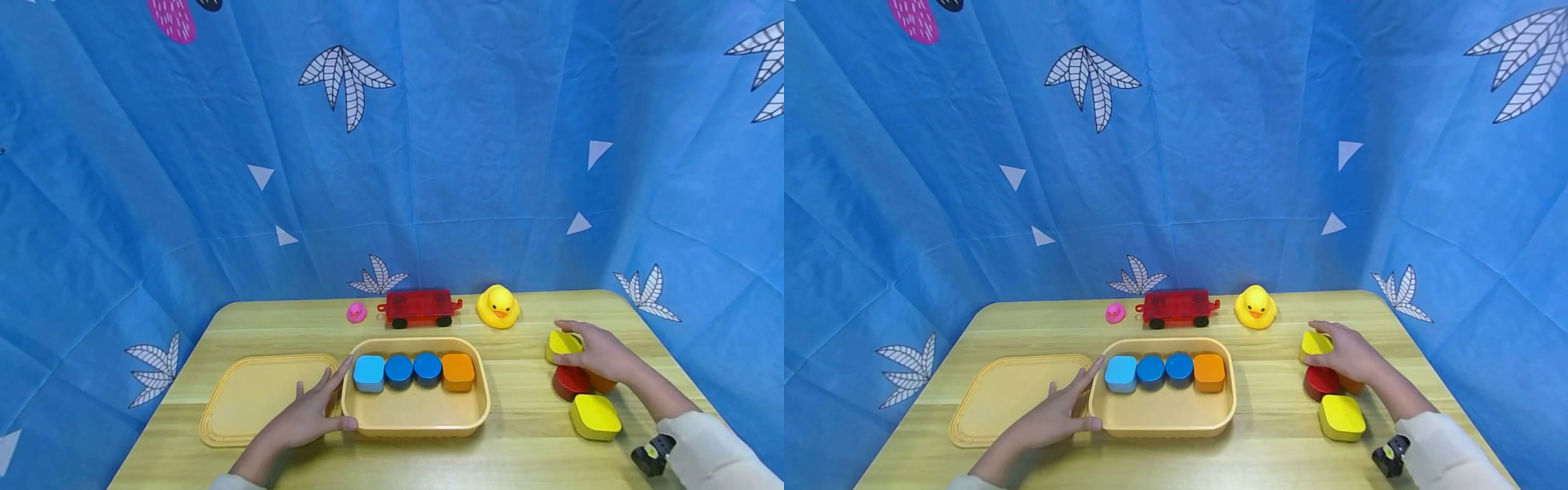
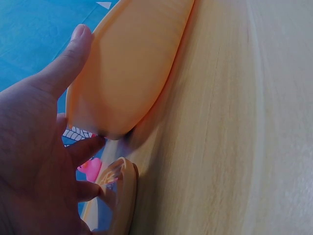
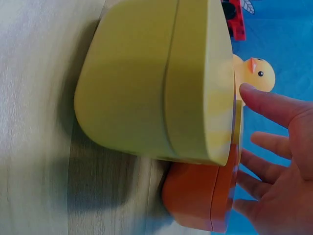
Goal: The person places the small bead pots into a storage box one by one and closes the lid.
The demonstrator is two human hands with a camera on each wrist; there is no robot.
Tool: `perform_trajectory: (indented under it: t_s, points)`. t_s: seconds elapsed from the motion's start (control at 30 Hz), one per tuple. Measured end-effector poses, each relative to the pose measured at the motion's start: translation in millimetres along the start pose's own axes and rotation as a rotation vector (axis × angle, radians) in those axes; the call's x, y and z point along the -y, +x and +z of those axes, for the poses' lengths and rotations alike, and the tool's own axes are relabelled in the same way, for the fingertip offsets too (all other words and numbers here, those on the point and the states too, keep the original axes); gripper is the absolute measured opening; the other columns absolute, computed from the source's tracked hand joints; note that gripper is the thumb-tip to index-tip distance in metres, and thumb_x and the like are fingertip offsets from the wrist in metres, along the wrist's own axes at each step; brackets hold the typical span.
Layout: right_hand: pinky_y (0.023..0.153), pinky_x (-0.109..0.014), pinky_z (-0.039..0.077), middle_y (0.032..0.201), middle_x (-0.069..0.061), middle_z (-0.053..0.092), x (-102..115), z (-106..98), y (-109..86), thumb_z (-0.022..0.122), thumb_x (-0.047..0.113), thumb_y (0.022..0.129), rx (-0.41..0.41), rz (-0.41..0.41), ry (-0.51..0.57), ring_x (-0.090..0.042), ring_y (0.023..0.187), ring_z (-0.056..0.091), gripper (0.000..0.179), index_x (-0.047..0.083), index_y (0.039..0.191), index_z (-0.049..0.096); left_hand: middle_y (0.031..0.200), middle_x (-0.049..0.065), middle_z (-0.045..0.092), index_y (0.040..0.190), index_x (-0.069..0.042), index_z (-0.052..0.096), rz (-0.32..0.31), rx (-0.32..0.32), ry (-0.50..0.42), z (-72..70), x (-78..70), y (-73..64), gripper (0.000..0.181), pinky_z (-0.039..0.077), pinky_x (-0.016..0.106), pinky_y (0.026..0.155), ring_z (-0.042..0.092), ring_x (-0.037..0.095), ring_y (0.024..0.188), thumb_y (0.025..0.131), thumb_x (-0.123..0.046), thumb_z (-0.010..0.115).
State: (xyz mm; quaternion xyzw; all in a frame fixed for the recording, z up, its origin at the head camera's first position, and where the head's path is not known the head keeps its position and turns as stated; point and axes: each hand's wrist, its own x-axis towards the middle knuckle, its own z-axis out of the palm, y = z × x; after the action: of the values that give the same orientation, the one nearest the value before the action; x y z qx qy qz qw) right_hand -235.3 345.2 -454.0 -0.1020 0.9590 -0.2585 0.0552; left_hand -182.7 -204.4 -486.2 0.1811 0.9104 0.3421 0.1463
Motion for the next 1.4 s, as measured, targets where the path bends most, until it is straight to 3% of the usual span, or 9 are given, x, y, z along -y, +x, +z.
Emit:
perform_trajectory:
  t_s: [0.53, 0.97, 1.23, 1.4]
  points:
    - [0.098, -0.069, 0.047, 0.139, -0.042, 0.05, -5, -3, 3.9, 0.08, 0.035, 0.09, 0.032, 0.024, 0.006, -0.056, 0.12, 0.052, 0.077, -0.012, 0.143, 0.05, 0.17, 0.006, 0.026, 0.165, -0.043, 0.004, -0.009, -0.004, -0.002, 1.4, 2.2, 1.3, 0.106, -0.016, 0.08, 0.109, 0.009, 0.043, 0.157, 0.089, -0.053, 0.077]
    - [0.099, -0.072, 0.045, 0.141, -0.04, 0.05, -3, -2, 6.0, 0.08, 0.033, 0.09, 0.011, 0.02, 0.001, -0.056, 0.122, 0.051, 0.075, -0.009, 0.145, 0.05, 0.169, 0.009, 0.025, 0.166, -0.041, 0.004, -0.005, -0.003, 0.01, 1.0, 1.7, 1.2, 0.107, -0.015, 0.08, 0.109, 0.01, 0.044, 0.156, 0.088, -0.054, 0.076]
    - [0.102, -0.073, 0.042, 0.145, -0.038, 0.048, 12, -4, 3.5, 0.08, 0.031, 0.09, 0.007, 0.023, 0.02, -0.057, 0.127, 0.047, 0.075, -0.005, 0.148, 0.049, 0.169, 0.009, 0.026, 0.166, -0.041, 0.004, -0.003, -0.002, 0.007, 0.8, 1.7, 1.5, 0.107, -0.015, 0.08, 0.109, 0.009, 0.044, 0.156, 0.089, -0.054, 0.076]
    - [0.103, -0.072, 0.042, 0.145, -0.036, 0.05, 29, -3, 0.8, 0.081, 0.028, 0.09, -0.019, -0.018, 0.016, -0.056, 0.13, 0.047, 0.073, -0.004, 0.148, 0.05, 0.169, 0.009, 0.026, 0.166, -0.041, 0.004, -0.006, -0.002, 0.005, 0.6, 1.8, 0.9, 0.107, -0.015, 0.08, 0.109, 0.009, 0.044, 0.156, 0.089, -0.053, 0.077]
